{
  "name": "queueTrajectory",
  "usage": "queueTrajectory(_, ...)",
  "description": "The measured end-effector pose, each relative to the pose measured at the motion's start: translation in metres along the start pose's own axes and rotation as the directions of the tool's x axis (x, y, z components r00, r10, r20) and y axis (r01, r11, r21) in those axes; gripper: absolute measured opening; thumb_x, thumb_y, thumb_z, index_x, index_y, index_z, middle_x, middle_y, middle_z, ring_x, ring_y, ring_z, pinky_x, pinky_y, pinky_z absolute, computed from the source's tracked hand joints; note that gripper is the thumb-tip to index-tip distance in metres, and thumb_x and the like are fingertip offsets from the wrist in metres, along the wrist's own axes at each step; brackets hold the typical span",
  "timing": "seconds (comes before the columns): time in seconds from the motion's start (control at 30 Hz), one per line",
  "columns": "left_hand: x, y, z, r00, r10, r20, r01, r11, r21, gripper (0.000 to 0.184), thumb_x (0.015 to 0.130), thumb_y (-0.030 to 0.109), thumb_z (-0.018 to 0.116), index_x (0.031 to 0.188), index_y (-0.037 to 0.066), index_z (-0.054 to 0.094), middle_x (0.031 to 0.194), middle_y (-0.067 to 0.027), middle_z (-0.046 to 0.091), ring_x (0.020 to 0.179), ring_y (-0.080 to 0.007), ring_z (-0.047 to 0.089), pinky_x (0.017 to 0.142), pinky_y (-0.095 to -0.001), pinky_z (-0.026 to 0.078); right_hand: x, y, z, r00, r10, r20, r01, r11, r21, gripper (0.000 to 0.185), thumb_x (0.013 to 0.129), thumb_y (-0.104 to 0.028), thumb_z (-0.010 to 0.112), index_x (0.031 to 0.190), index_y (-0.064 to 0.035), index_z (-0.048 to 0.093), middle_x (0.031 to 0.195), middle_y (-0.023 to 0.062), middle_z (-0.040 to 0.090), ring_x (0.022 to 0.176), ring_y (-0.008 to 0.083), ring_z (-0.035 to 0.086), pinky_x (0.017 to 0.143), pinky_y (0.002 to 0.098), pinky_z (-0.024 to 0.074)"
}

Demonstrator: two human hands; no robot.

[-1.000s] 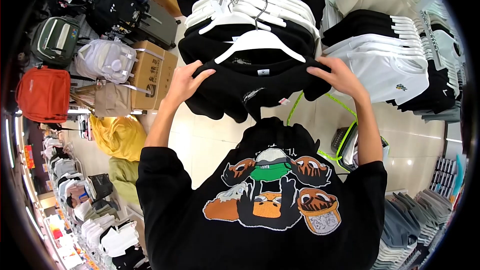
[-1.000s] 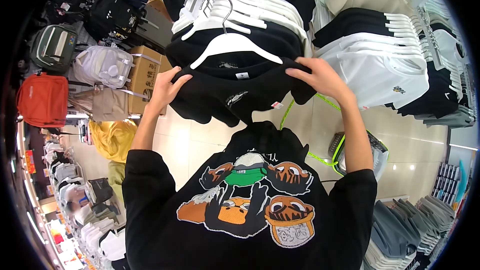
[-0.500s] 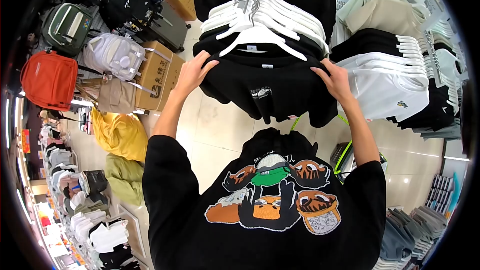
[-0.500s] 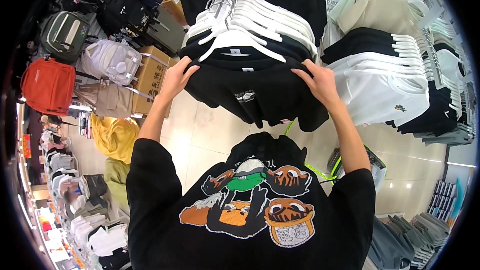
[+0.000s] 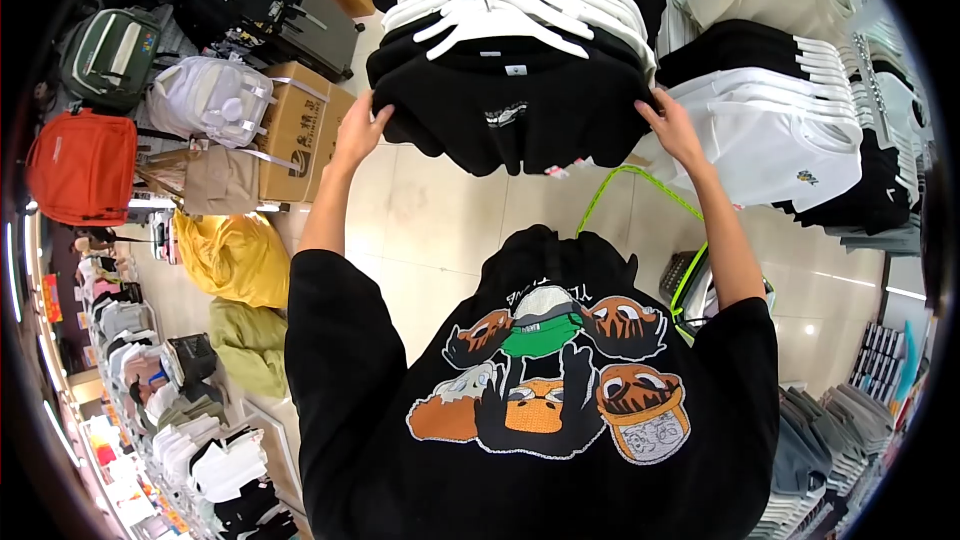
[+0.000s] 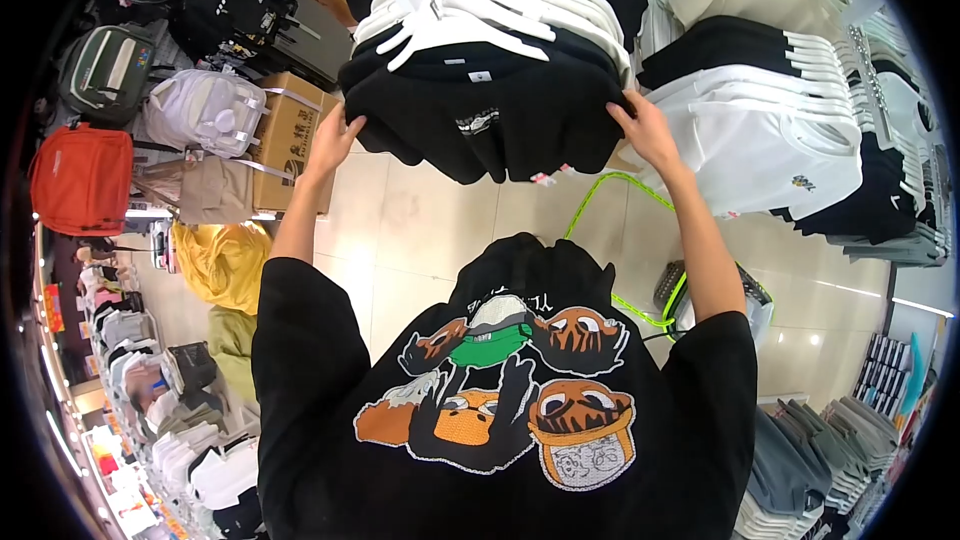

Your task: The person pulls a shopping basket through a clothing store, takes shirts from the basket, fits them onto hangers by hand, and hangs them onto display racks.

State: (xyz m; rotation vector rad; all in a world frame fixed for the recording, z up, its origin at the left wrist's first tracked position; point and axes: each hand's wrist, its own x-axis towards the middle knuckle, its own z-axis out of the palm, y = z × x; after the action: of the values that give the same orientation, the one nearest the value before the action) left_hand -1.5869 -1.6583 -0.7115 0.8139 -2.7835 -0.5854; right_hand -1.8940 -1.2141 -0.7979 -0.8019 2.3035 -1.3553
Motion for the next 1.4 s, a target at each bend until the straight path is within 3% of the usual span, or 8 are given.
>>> queueTrajectory(0.2,0.000,0.005,-0.008,0.968,-0.144,-0.205,0.197,0.942,0.272,0.030,0.100,0.036,0.055,0.113,0.010,0.062,0.109,-0.0161,0.070,0.102,-0.0418,0.064,0.084,-0.0496,0.050,0.005,0.014,-0.016,0.957,-0.173,-0.233,0.091,0.941,-0.326,0.031,0.095,-0.034,0.066,0.104,-0.0046,0.072,0.092,0.0171,0.060,0.088,0.0362,0.062,0.078,0.0427,0.0479)
queueTrajectory(0.47,0.024,0.018,-0.005,0.865,-0.105,-0.491,0.160,0.984,0.071,0.026,0.101,0.029,0.055,0.113,0.006,0.062,0.111,-0.0187,0.068,0.103,-0.0409,0.063,0.087,-0.0465,0.049,0.005,0.007,0.002,0.896,-0.200,-0.396,0.072,0.946,-0.315,0.027,0.099,-0.034,0.061,0.109,-0.0109,0.070,0.099,0.0104,0.064,0.092,0.0375,0.064,0.076,0.0443,0.0491)
queueTrajectory(0.63,0.032,-0.037,0.017,0.926,-0.232,-0.298,0.253,0.967,0.034,0.030,0.096,0.019,0.063,0.121,0.001,0.059,0.118,-0.0206,0.065,0.113,-0.0388,0.060,0.096,-0.0443,0.047,-0.006,0.042,0.014,0.987,0.045,-0.156,-0.079,0.973,-0.217,0.030,0.099,-0.028,0.060,0.119,-0.0070,0.065,0.112,0.0168,0.068,0.103,0.0375,0.065,0.091,0.0432,0.0501)
queueTrajectory(0.8,-0.011,-0.008,0.033,0.881,-0.017,-0.473,0.041,0.998,0.041,0.043,0.093,0.013,0.067,0.130,-0.005,0.052,0.131,-0.0220,0.054,0.124,-0.0357,0.052,0.104,-0.0433,0.043,-0.052,0.042,0.017,0.943,-0.150,-0.298,0.111,0.983,-0.144,0.032,0.096,-0.022,0.064,0.123,-0.0041,0.062,0.114,0.0156,0.068,0.104,0.0318,0.065,0.091,0.0407,0.0500)
queueTrajectory(0.87,-0.036,0.036,0.039,0.770,-0.081,-0.633,-0.079,0.972,-0.220,0.032,0.098,0.013,0.063,0.125,-0.003,0.054,0.121,-0.0178,0.059,0.115,-0.0280,0.057,0.100,-0.0377,0.046,-0.079,0.038,0.021,0.933,-0.140,-0.332,0.105,0.987,-0.122,0.032,0.096,-0.020,0.065,0.124,-0.0035,0.062,0.115,0.0150,0.068,0.104,0.0288,0.065,0.091,0.0392,0.0502)
queueTrajectory(1.0,-0.094,0.104,0.072,0.976,-0.198,-0.094,0.082,0.729,-0.680,0.020,0.106,0.018,0.054,0.106,-0.001,0.060,0.086,-0.0064,0.067,0.076,-0.0144,0.065,0.073,-0.0267,0.053,-0.145,0.044,0.041,0.967,0.251,-0.038,-0.233,0.936,0.265,0.027,0.101,-0.019,0.060,0.119,0.0005,0.062,0.104,0.0134,0.071,0.094,0.0203,0.069,0.086,0.0330,0.0525)
queueTrajectory(1.13,-0.132,0.152,0.126,0.809,0.094,0.581,0.194,0.889,-0.415,0.022,0.104,0.024,0.055,0.099,0.005,0.063,0.072,-0.0058,0.066,0.065,-0.0168,0.064,0.064,-0.0316,0.050,-0.207,0.059,0.084,0.932,0.363,-0.011,-0.311,0.813,0.492,0.027,0.102,-0.019,0.059,0.117,0.0033,0.063,0.098,0.0123,0.072,0.090,0.0184,0.071,0.084,0.0312,0.0541)
queueTrajectory(1.4,-0.145,0.240,0.149,0.541,0.313,0.781,-0.246,0.947,-0.209,0.030,0.102,0.034,0.054,0.100,0.006,0.064,0.080,-0.0154,0.070,0.078,-0.0393,0.067,0.070,-0.0465,0.050,-0.306,0.041,0.109,0.780,0.576,-0.244,-0.318,0.701,0.639,0.026,0.104,-0.019,0.057,0.114,0.0031,0.064,0.096,0.0119,0.073,0.089,0.0173,0.070,0.082,0.0304,0.0547)
